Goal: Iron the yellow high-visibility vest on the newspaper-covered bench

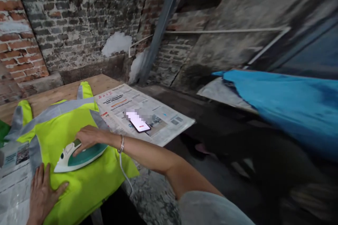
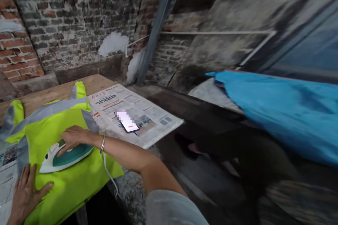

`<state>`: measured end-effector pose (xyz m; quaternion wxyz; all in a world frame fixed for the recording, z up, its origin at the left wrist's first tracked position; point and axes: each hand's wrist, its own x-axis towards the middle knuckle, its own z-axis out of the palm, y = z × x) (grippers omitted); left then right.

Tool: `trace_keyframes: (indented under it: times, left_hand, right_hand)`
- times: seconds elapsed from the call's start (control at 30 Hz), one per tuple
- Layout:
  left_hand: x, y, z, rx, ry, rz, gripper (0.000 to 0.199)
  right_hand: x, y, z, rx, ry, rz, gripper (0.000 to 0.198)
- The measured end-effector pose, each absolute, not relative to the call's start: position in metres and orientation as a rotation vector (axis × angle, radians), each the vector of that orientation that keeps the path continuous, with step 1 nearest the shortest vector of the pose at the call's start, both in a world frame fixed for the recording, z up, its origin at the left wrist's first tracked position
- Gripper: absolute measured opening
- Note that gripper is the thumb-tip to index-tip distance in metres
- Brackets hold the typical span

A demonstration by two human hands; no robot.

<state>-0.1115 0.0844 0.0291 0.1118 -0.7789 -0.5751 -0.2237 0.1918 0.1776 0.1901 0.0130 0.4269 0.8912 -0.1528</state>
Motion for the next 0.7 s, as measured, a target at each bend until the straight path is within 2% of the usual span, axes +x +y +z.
trace_keyframes:
  times: [0.17, 0.4, 0.57, 0.7]
  left_hand:
    - [-0.112, 0.085, 0.03, -2.255, -1.638, -0.638, 0.105]
    - [-0.111, 0.086, 0.026, -2.254, -1.54, -0.655, 0.098]
    - [-0.112, 0.082, 0.02, -2.246, -1.566, -0.614, 0.099]
    - [-0.112, 0.076, 0.017, -2.27, -1.633, -0.592, 0.101]
  right_hand:
    - [0.186, 0.186, 0.185, 1.433, 2.824, -0.303, 0.064]
    - [0.173, 0.285, 0.18, 1.713, 2.778, -0.211, 0.07]
    - [0.169, 0.335, 0.176, 1.874, 2.719, -0.204, 0.068]
    - [0.169, 0.338, 0.176, 1.875, 2.669, -0.275, 0.072]
